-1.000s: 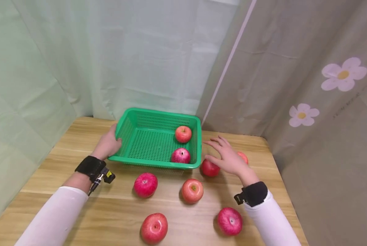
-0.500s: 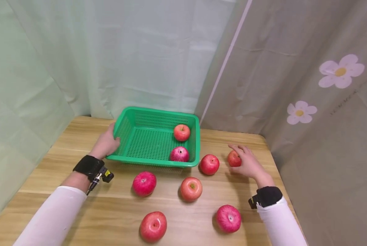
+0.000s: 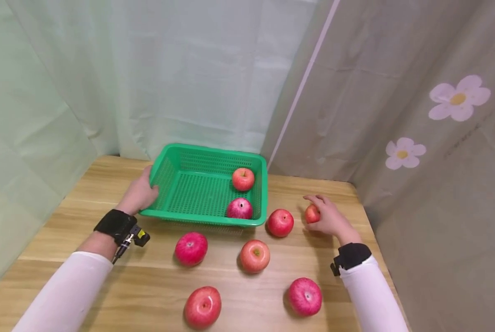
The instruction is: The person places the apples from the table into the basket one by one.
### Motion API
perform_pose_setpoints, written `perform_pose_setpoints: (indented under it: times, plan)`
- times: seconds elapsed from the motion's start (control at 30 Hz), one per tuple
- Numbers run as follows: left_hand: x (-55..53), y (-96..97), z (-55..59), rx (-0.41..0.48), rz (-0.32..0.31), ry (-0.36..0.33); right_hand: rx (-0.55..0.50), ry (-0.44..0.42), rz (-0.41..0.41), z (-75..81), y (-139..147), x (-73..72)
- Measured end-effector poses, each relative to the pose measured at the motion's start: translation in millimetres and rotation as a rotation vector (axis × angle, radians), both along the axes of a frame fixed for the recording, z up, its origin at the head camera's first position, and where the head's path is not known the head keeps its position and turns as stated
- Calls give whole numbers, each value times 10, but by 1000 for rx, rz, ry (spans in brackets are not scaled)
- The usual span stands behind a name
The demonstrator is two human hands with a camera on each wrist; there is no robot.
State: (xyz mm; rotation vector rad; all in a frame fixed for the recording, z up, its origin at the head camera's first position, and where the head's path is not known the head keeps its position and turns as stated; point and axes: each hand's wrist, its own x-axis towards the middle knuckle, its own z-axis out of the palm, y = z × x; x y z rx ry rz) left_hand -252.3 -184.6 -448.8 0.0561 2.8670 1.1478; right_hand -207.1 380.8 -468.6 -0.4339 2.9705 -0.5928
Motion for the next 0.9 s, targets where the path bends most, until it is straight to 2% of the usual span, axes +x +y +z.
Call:
perform_pose_setpoints:
  times: [0.27,0.47,0.9]
  plan:
    - [-33,-31,-47,3,-3,13,83,35,0,-83,-53,-59]
    - [-41,-23,-55,8,-10,14,90,98,-12,-159,-50,-58]
    - [-29,-18,-28,15,-8,-2,99,120,-52,-220,-58,25]
